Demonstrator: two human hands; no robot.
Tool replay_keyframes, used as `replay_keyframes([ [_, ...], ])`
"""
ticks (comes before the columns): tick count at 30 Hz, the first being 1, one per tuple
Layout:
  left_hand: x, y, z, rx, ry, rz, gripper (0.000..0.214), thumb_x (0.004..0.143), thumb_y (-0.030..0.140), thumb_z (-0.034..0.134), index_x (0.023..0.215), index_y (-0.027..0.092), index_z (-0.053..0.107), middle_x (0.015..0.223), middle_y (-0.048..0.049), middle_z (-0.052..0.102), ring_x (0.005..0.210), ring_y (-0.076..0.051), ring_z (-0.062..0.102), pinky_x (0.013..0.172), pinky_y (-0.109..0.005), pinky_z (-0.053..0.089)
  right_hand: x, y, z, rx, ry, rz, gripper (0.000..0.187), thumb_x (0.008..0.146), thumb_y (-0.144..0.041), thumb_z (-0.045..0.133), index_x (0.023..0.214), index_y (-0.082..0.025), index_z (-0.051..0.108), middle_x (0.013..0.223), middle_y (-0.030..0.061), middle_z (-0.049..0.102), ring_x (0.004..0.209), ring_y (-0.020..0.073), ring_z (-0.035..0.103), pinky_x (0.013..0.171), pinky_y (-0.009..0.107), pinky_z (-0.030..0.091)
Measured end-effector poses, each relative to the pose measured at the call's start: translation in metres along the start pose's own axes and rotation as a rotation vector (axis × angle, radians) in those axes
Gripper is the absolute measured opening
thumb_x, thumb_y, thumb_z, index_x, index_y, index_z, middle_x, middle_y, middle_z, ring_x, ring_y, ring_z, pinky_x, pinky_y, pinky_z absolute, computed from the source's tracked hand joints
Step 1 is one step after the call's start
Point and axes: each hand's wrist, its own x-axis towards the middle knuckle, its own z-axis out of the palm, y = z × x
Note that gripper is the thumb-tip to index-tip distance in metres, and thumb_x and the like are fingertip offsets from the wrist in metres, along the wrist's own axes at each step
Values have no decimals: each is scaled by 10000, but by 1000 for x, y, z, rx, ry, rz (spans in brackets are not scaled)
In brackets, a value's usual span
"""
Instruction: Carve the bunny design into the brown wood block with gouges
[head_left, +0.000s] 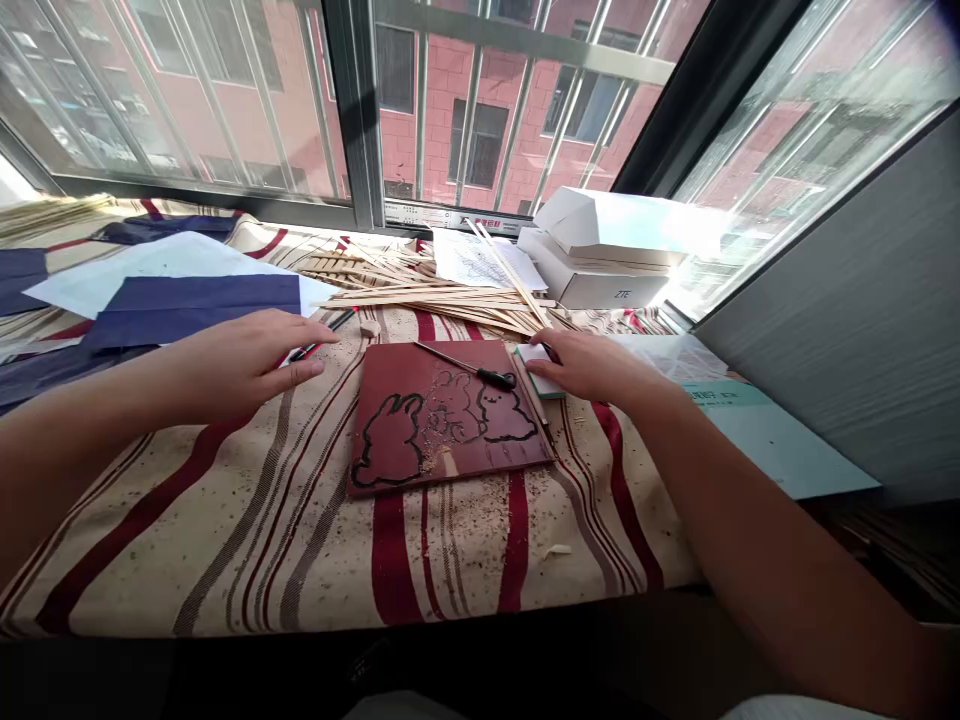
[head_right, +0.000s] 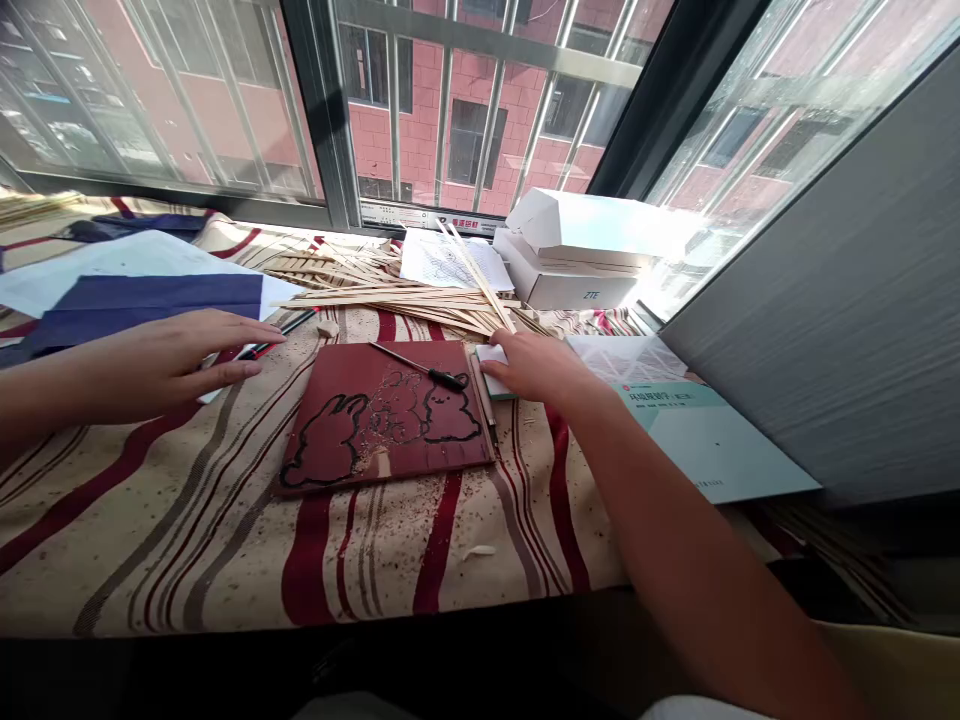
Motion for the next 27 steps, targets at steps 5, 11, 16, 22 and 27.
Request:
replay_keyframes([
  [5,10,44,5,-63,-96,119,674,1084,628,316,1466,222,693,1550,-105,656,1438,-314,605,1285,-530,463,-2,-10,1,-16,-89,38,570,1057,-376,511,1564,-121,572,1412,245,725,1300,449,688,1063,583,536],
  [11,60,105,-1,27,-148,162,504,1069,388,436,1442,177,700,1487,-127,682,1403,-316,618,1275,-525,455,0,-9,-3,97,-120,98,620,993,-487,664,1505,-139,624,1403,230,730,1280,419,701,1069,534,559],
  [16,69,118,13,68,-31,70,510,1081,340,423,1473,134,675,1526,-156,641,1420,-327,593,1277,-518,455,-5,-3,-6,212,-17,129,746,931,-393,695,1601,-115,521,1326,220,752,1119,362,742,980,494,598],
  [22,68,104,31,9,152,103,509,1068,331,366,1334,104,735,1368,-173,704,1296,-336,637,1198,-539,511,-36,-51,-16,428,297,-172,558,1002,-327,537,1514,-115,600,1388,206,717,1093,292,729,909,447,612],
  [27,73,93,40,30,142,135,492,1035,253,394,1356,88,729,1383,-185,709,1310,-333,638,1209,-520,505,-64,-110,6,165,154,-840,459,1084,-235,488,1475,-125,704,1400,199,736,1222,312,696,1082,513,578],
])
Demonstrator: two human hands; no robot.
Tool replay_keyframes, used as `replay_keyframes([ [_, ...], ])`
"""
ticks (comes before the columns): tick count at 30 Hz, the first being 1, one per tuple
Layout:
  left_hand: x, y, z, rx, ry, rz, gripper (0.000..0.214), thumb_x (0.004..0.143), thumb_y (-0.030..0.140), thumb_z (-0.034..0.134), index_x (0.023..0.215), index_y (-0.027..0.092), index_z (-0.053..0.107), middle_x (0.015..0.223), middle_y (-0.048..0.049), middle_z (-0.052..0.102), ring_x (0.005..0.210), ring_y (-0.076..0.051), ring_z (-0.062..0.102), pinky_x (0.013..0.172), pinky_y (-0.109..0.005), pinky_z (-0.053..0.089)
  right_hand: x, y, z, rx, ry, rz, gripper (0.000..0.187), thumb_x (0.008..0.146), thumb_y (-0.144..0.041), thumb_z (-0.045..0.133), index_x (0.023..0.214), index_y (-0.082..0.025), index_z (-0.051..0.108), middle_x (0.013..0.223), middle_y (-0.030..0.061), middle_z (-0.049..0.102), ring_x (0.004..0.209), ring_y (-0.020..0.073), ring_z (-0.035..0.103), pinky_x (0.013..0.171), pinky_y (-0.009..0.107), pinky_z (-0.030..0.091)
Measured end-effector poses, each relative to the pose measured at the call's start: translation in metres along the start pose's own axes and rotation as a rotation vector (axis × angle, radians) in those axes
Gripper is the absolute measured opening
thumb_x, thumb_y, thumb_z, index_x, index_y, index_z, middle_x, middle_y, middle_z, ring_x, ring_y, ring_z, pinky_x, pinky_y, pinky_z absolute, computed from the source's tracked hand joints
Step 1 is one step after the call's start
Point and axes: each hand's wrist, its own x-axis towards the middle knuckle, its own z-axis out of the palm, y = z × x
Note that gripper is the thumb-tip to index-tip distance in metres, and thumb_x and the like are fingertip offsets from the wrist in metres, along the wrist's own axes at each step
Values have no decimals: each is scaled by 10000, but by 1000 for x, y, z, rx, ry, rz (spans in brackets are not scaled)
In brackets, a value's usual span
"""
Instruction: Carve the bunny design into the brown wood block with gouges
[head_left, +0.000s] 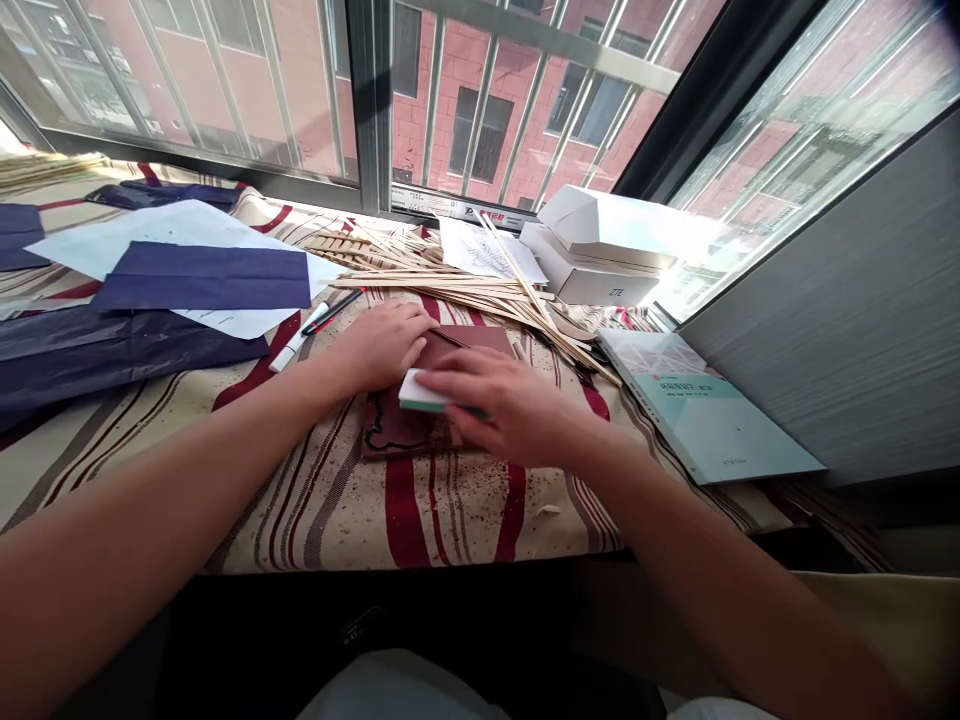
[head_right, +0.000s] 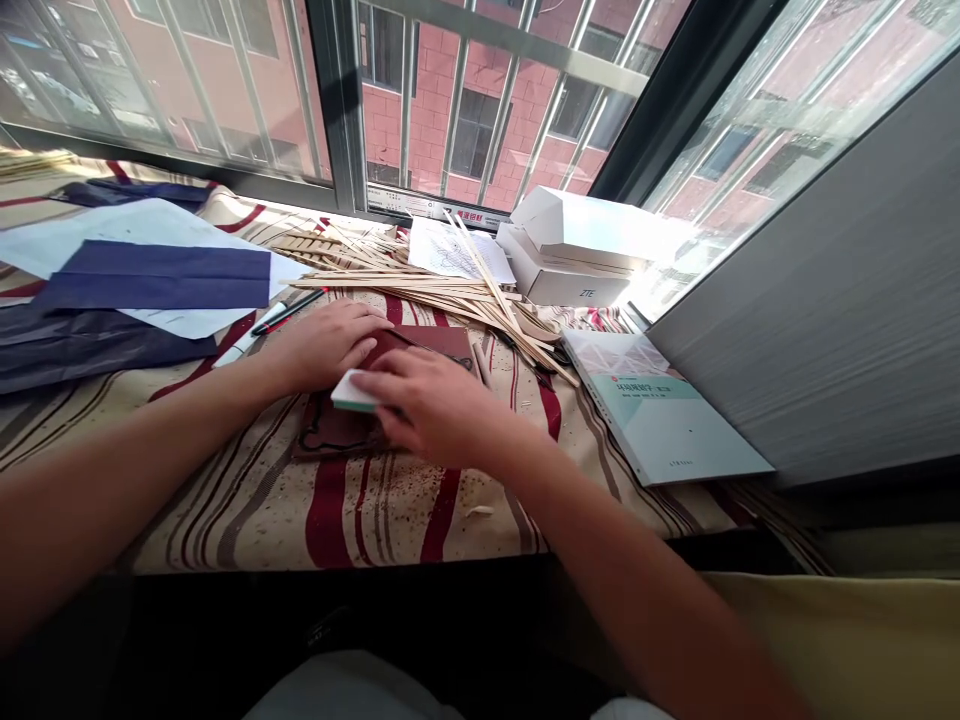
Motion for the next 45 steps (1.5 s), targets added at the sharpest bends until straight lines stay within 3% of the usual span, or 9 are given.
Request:
replay_keyframes([
  [8,-1,5,0,28,-58,4,520,1065,234,378,1440,95,709,1466,-195,661,1396,-350,577,1253,-541,473,-48,-11,-50,-167,-282,-85,353,1025,-192,616,1335,-201,786,1177,139,791,1007,292,705,893,459,624],
  [13,0,7,-2,4,-106,-7,539,1071,219,375,1505,121,679,1545,-172,626,1445,-337,556,1303,-535,433,-29,-14,-30,-202,-55,7,438,1095,-229,505,1466,-123,714,1345,182,763,1174,328,683,1062,516,602],
  [19,2,3,0,-1,-129,26,532,1072,248,382,1481,136,703,1553,-156,625,1448,-337,555,1306,-537,429,-44,-27,-40,-248,-251,-31,312,1005,-194,642,1268,-205,809,1129,158,782,1012,311,703,919,486,631],
  [25,1,-2,6,-6,-46,76,527,1063,253,380,1439,143,732,1476,-170,675,1399,-322,590,1262,-521,468,-29,-26,-27,-262,-61,71,426,1061,-199,524,1409,-100,748,1233,200,770,1115,355,691,1004,548,630],
  [30,1,-3,7,1,-43,83,514,1062,255,393,1436,158,731,1456,-158,688,1383,-304,598,1244,-495,479,-43,-37,-28,-245,-196,38,352,1010,-186,596,1284,-137,812,1101,169,778,976,337,704,846,520,671],
  [35,3,1,3,28,-97,63,535,1063,253,380,1469,146,711,1500,-164,662,1392,-320,595,1261,-506,463,-49,-37,-26,-315,25,109,410,1036,-169,559,1375,-77,772,1248,214,773,1115,381,700,970,577,662],
  [38,1,0,4,9,-65,69,528,1059,241,386,1453,142,724,1474,-175,678,1385,-323,602,1248,-516,473,-49,-38,-22,-327,-77,37,415,990,-120,619,1366,-20,762,1179,229,772,1096,386,690,960,574,669],
  [40,1,-2,5,4,-42,82,516,1058,245,399,1441,157,732,1454,-171,690,1374,-314,607,1229,-507,489,-51,-39,-24,-294,-170,18,396,967,-88,629,1323,-116,798,1227,185,773,1097,374,682,939,576,672],
  [45,2,-5,10,38,-23,110,513,1058,255,399,1437,175,735,1431,-151,706,1321,-287,627,1208,-476,505,-49,-29,-18,-300,89,82,398,1056,-168,549,1381,-98,769,1292,216,764,1157,344,651,1019,549,656],
])
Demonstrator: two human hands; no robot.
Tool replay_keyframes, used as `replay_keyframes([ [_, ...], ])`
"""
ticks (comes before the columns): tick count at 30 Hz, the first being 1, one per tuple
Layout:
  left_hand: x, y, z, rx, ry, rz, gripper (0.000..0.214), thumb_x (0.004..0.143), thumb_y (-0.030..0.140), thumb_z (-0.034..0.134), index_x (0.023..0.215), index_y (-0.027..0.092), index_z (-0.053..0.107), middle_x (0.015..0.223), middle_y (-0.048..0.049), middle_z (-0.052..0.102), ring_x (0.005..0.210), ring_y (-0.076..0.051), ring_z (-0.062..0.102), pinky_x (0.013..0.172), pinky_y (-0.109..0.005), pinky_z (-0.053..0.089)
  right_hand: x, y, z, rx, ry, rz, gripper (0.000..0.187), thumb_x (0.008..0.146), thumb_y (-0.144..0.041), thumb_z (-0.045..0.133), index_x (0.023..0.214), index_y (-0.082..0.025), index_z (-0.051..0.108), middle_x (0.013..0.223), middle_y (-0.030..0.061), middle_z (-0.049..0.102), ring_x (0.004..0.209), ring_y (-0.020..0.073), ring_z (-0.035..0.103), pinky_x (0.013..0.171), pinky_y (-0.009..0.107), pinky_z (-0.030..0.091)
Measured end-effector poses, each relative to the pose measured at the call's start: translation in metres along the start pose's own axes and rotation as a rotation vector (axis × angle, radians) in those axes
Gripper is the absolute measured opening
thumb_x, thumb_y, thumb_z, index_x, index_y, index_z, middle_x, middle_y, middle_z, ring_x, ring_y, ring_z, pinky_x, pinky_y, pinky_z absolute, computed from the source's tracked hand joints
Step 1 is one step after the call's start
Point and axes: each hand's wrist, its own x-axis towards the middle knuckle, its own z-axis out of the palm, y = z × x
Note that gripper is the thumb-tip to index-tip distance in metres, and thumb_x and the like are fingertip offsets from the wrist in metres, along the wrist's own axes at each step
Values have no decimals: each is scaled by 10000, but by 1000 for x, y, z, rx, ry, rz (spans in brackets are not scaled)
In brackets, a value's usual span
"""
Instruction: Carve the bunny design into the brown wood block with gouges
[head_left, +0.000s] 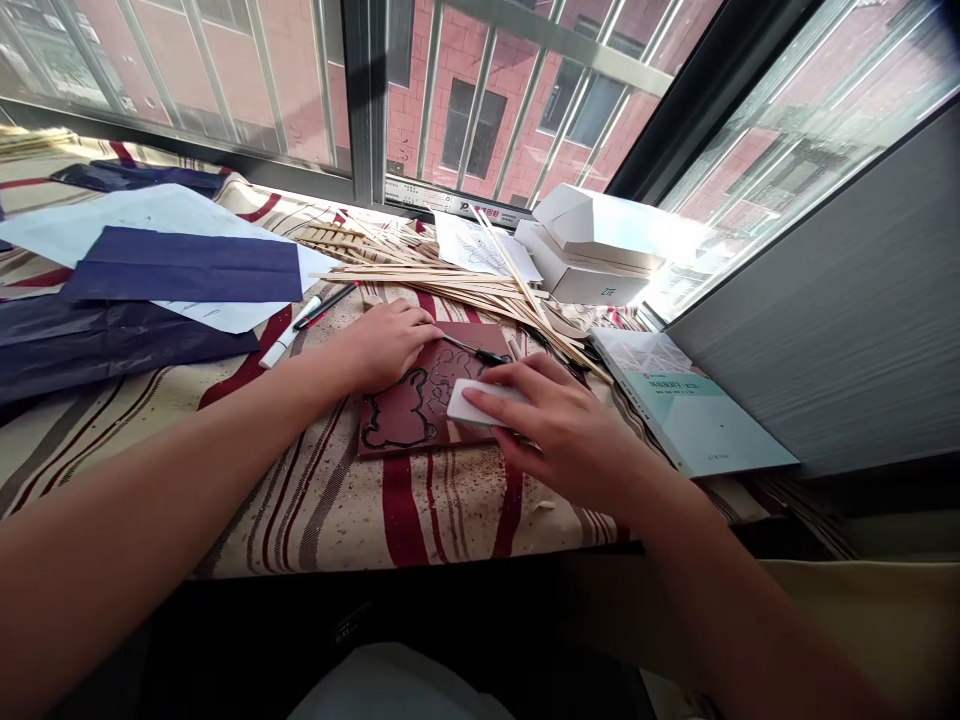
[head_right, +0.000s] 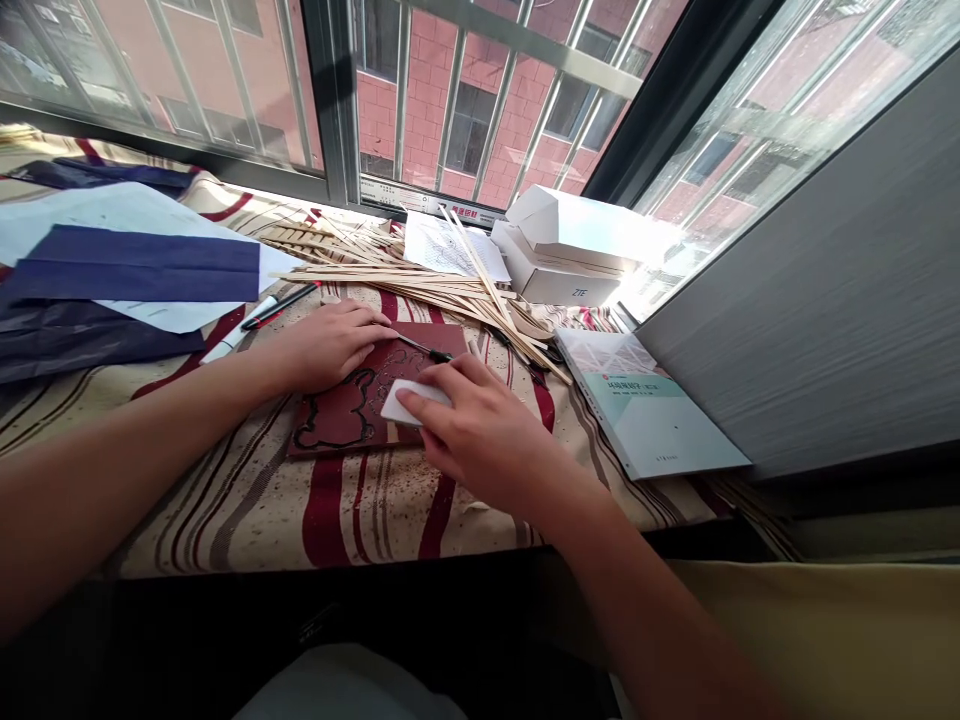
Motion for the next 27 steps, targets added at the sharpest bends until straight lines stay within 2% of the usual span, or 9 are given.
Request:
replay_keyframes([
  [2,0,0,-1,-15,2,-5,521,1055,254,395,1442,162,731,1445,-158,698,1358,-294,610,1233,-485,490,-1,4,5,21,6,2,402,1059,-169,546,1388,-94,763,1298,219,763,1147,331,650,1014,538,660],
  [4,0,3,-3,-20,-29,-21,539,1057,252,375,1460,151,719,1472,-163,681,1389,-305,594,1257,-501,471,-5,7,3,102,-87,-58,392,1055,-166,563,1381,-111,773,1261,201,771,1121,314,659,977,501,674],
  [6,0,6,-6,-11,-78,-41,557,1058,248,359,1484,141,702,1502,-169,659,1408,-320,584,1275,-518,454,-9,10,-1,228,-197,-141,361,1048,-179,612,1352,-210,803,1319,140,767,1160,287,661,1020,462,661],
  [10,1,9,-9,-1,-119,-64,572,1054,243,363,1521,135,675,1524,-175,641,1434,-345,565,1295,-541,431,-10,17,5,159,36,13,388,1068,-159,563,1387,-121,782,1329,203,754,1174,300,641,1067,506,627],
  [15,1,4,-5,-27,-67,-41,561,1047,248,375,1498,150,693,1496,-170,665,1412,-326,580,1269,-523,458,-11,20,16,437,-159,-150,389,1041,-135,613,1372,-239,790,1382,122,753,1203,254,666,1067,441,617],
  [18,2,2,-3,-5,-57,-12,564,1056,281,363,1490,159,701,1474,-169,678,1390,-328,589,1247,-518,472,-9,17,18,608,-9,-33,389,1040,-104,572,1364,-175,775,1305,142,759,1201,219,699,1105,413,595],
  [21,2,1,-2,4,-68,-20,579,1063,286,332,1482,149,708,1493,-174,667,1390,-339,589,1254,-532,462,-3,17,23,749,-24,-60,340,1037,-138,619,1334,-148,786,1285,149,747,1215,208,716,1124,391,587],
  [25,2,0,-1,4,-81,-28,559,1060,282,358,1478,168,712,1484,-159,675,1398,-329,592,1256,-519,462,6,23,37,662,106,41,396,1080,-184,587,1448,-164,730,1436,189,681,1364,255,660,1180,455,558],
  [27,2,-1,-1,2,-72,-28,549,1059,280,371,1478,185,712,1480,-147,680,1397,-313,595,1253,-499,467,9,24,41,529,102,30,414,1100,-201,554,1478,-141,712,1461,209,675,1370,293,632,1200,524,533],
])
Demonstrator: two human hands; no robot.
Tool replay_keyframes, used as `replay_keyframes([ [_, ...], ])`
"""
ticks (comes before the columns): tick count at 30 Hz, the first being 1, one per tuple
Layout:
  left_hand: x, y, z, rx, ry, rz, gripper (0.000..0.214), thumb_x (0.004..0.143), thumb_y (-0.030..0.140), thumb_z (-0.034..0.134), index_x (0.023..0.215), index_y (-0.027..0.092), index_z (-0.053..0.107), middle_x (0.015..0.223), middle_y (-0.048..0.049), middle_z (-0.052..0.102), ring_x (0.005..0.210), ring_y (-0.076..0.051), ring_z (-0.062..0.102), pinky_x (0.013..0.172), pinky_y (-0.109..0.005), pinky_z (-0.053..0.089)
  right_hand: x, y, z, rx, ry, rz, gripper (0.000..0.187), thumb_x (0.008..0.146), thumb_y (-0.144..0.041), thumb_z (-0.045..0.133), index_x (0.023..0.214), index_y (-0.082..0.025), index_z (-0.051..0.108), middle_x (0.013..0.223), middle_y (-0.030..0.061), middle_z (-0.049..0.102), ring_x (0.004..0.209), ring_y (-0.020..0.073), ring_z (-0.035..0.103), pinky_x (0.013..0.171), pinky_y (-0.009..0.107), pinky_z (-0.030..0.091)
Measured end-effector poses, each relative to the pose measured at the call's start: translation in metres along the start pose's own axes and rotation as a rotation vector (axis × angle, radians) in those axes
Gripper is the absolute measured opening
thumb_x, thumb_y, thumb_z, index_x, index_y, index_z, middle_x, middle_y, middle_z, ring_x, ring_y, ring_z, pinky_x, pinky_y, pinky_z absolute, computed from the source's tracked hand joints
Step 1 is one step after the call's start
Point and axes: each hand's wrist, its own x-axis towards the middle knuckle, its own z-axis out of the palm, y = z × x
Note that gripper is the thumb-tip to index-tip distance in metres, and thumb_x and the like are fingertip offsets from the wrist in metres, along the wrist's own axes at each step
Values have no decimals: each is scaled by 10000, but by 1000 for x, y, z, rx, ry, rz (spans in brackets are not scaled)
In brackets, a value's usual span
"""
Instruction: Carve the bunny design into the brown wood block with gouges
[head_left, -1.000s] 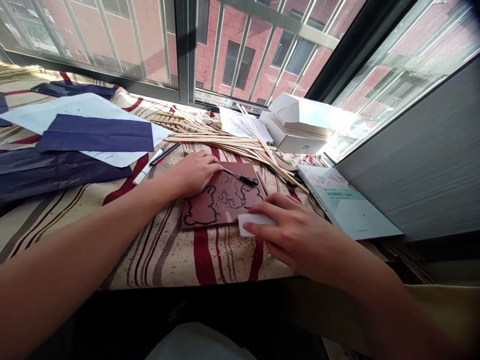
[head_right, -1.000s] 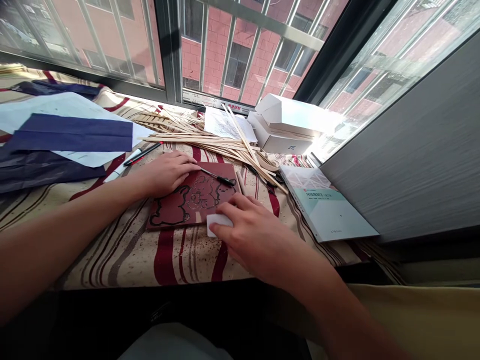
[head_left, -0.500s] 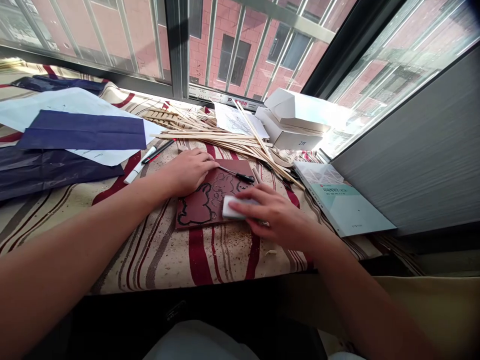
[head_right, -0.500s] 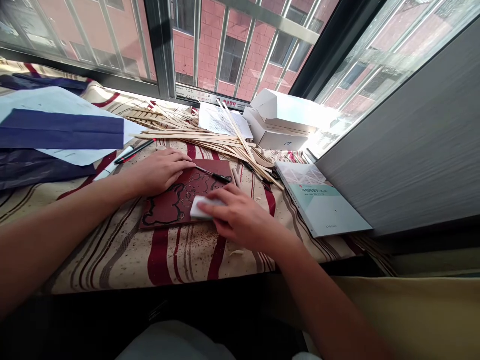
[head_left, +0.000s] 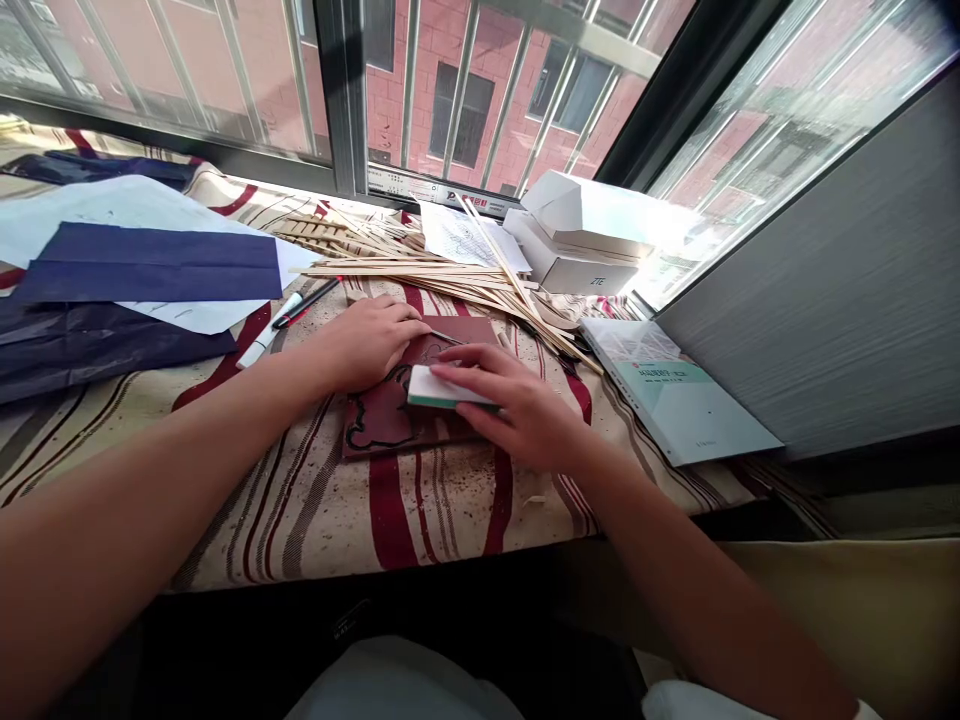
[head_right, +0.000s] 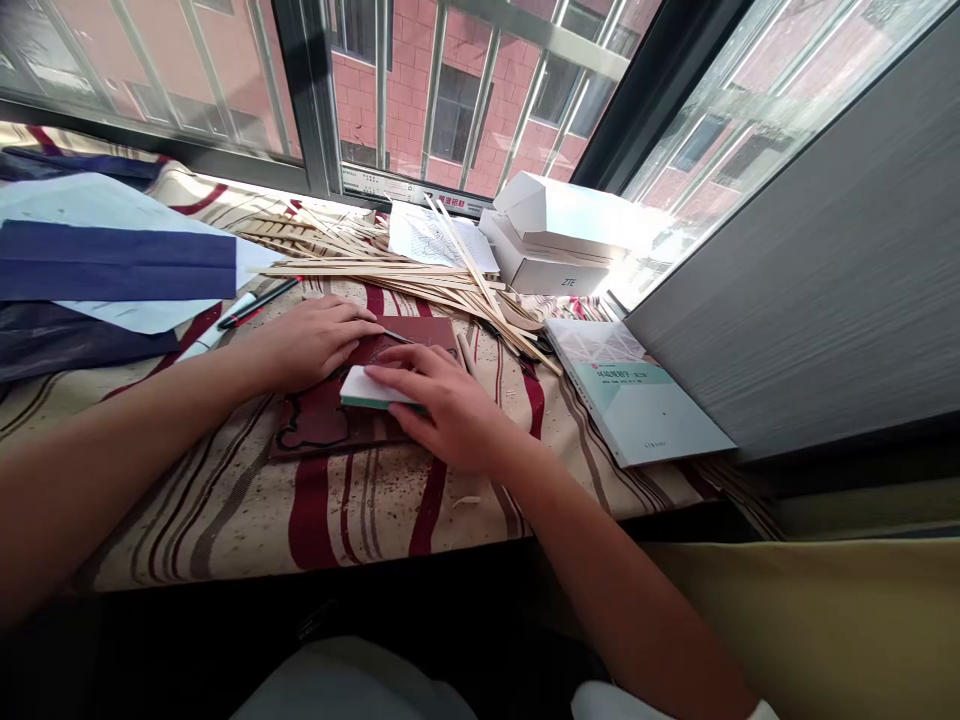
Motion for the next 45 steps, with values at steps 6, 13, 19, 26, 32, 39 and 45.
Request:
replay_keyframes([
  [6,0,0,-1,12,-6,-10,559,1047,261,375,1494,176,699,1505,-144,666,1409,-318,590,1260,-510,465,2,-5,-3,78,-199,-241,347,1103,-140,559,1364,-197,782,1421,130,748,1232,221,649,1123,405,572],
  [13,-2,4,-5,10,-6,-33,562,1043,243,371,1488,163,704,1511,-145,666,1426,-322,588,1268,-514,469,-1,6,-8,70,-251,-170,384,1105,-135,533,1407,-177,765,1431,163,734,1280,240,668,1159,446,559],
  [19,-2,5,-8,22,-32,-56,583,1048,249,346,1516,164,682,1537,-149,648,1454,-334,575,1274,-542,461,-16,5,-20,25,-158,-39,414,1087,-113,543,1420,-220,764,1448,150,725,1328,247,670,1183,476,546],
  [26,-2,5,-10,21,-19,-33,578,1060,317,352,1518,159,669,1556,-127,649,1454,-305,597,1303,-500,441,-45,41,-61,-159,52,290,429,1066,-209,592,1471,-223,730,1513,159,676,1400,300,653,1197,519,546],
  [32,6,21,-19,20,-59,67,514,1085,318,405,1506,182,666,1499,-122,687,1372,-301,649,1229,-470,489,-31,77,-61,-428,26,565,516,971,-95,572,1467,-120,714,1497,221,668,1437,413,593,1236,642,461],
  [39,16,19,-24,167,-85,112,366,1084,250,427,1117,162,781,1142,-138,757,1050,-290,699,957,-426,543,6,54,-47,-411,-154,578,408,1072,-193,556,1435,-138,734,1342,155,777,1278,312,704,1140,446,526],
  [45,-11,-27,-33,201,-22,32,360,1062,234,362,1095,159,713,1129,-110,734,1031,-240,637,972,-414,528,10,55,-41,-415,-293,664,539,1074,-227,575,1597,-94,572,1353,200,773,1253,322,720,1046,401,535],
])
